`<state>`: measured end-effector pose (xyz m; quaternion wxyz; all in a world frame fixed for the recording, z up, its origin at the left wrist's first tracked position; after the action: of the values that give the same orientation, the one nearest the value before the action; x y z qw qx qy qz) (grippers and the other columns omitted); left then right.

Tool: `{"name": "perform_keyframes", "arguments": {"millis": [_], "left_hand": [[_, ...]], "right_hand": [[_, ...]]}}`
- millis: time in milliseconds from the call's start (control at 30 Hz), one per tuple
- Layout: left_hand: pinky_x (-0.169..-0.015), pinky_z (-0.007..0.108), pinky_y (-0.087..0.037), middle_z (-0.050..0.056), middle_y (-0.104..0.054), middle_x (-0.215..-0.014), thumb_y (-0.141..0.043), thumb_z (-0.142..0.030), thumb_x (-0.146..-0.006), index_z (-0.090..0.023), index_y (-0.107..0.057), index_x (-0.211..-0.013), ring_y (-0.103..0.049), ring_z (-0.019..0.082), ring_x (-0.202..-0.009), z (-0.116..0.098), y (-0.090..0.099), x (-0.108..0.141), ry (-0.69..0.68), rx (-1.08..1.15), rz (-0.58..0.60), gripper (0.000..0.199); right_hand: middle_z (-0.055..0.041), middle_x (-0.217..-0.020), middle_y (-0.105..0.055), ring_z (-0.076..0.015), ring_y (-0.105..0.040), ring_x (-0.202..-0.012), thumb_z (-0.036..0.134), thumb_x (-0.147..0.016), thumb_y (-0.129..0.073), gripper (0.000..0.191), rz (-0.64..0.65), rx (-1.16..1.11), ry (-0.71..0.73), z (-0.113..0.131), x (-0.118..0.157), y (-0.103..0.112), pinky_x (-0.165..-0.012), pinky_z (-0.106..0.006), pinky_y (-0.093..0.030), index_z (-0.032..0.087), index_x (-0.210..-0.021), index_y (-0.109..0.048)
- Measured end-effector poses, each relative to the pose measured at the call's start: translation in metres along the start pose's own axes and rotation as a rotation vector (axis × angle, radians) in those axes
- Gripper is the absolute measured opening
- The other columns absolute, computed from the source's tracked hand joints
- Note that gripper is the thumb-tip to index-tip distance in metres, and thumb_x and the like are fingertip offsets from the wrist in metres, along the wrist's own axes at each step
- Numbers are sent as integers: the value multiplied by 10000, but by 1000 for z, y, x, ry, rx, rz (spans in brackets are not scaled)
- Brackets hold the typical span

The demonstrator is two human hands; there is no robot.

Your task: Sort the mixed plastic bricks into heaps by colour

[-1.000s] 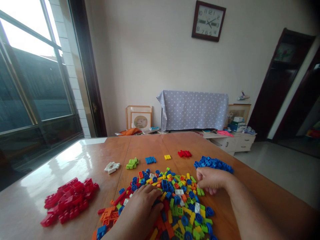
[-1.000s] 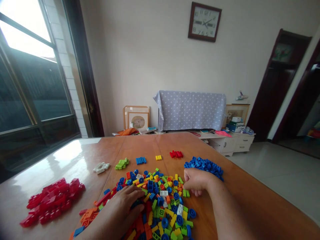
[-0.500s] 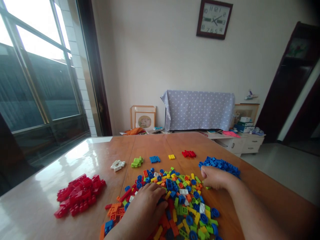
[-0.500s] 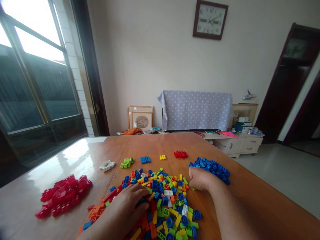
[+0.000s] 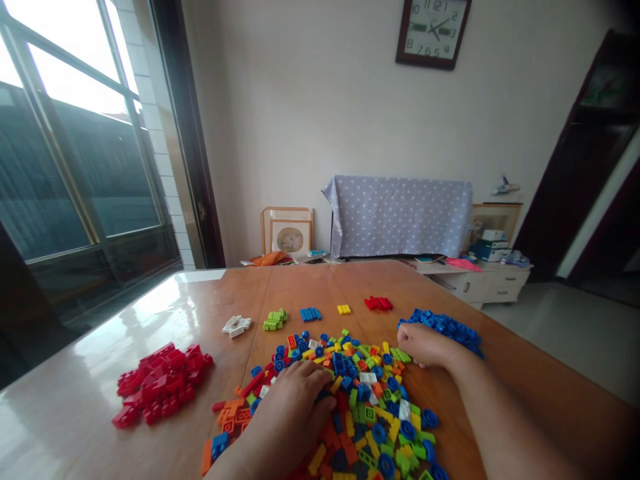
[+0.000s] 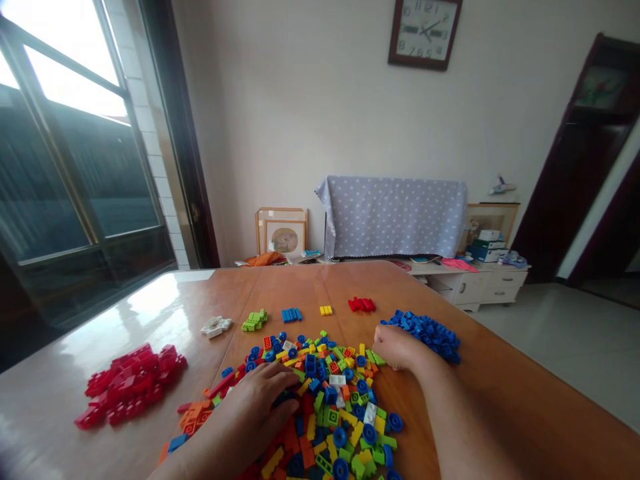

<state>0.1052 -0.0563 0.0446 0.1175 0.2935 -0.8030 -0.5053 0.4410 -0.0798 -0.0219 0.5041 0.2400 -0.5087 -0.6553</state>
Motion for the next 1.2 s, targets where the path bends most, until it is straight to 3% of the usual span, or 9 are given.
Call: {"name": "perform_keyframes", "arguments": {"millis": [433,800,1200], "left_hand": [[-935,354,-472,41,-666,-1128,-549,-323,-932,-310,-690,-1201,-587,249,-1073,1,-2,1,-20,18,-32,303],[-925,335,-474,45,-663,-1129,-583,-299,-895,-304,-702,-1159,-584,253,-1091,5,-4,0,-10,29,-43,289],[-913,355,-484,52,-670,-1081,-605,-321,-876,-307,-722,-1098,-594,262,-1048,4,-2,1,19,13,-49,251]], "right_hand": [[-13,-773,-645,-157,-552,-716,265,-713,-649,121,-138,35,44,12,-8,-1,-565,-246,-287,199,-805,-604],[-13,-764,-635,-170,-549,-720,264,-718,-675,157,-221,51,8,14,-12,0,-581,-264,-254,211,-774,-539],[9,-779,-626,-160,-542,-721,224,-714,-685,205,-169,7,51,10,-14,-5,-590,-251,-265,212,-873,-555]]}}
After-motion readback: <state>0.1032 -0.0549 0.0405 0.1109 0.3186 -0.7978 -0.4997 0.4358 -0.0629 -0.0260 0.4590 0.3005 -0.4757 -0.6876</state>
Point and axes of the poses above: each hand's wrist, its own x-axis away from the middle knuckle, its own y-axis out of the back of the hand, z = x × y, the point moved 5 cm from there along -x, towards the middle knuckle
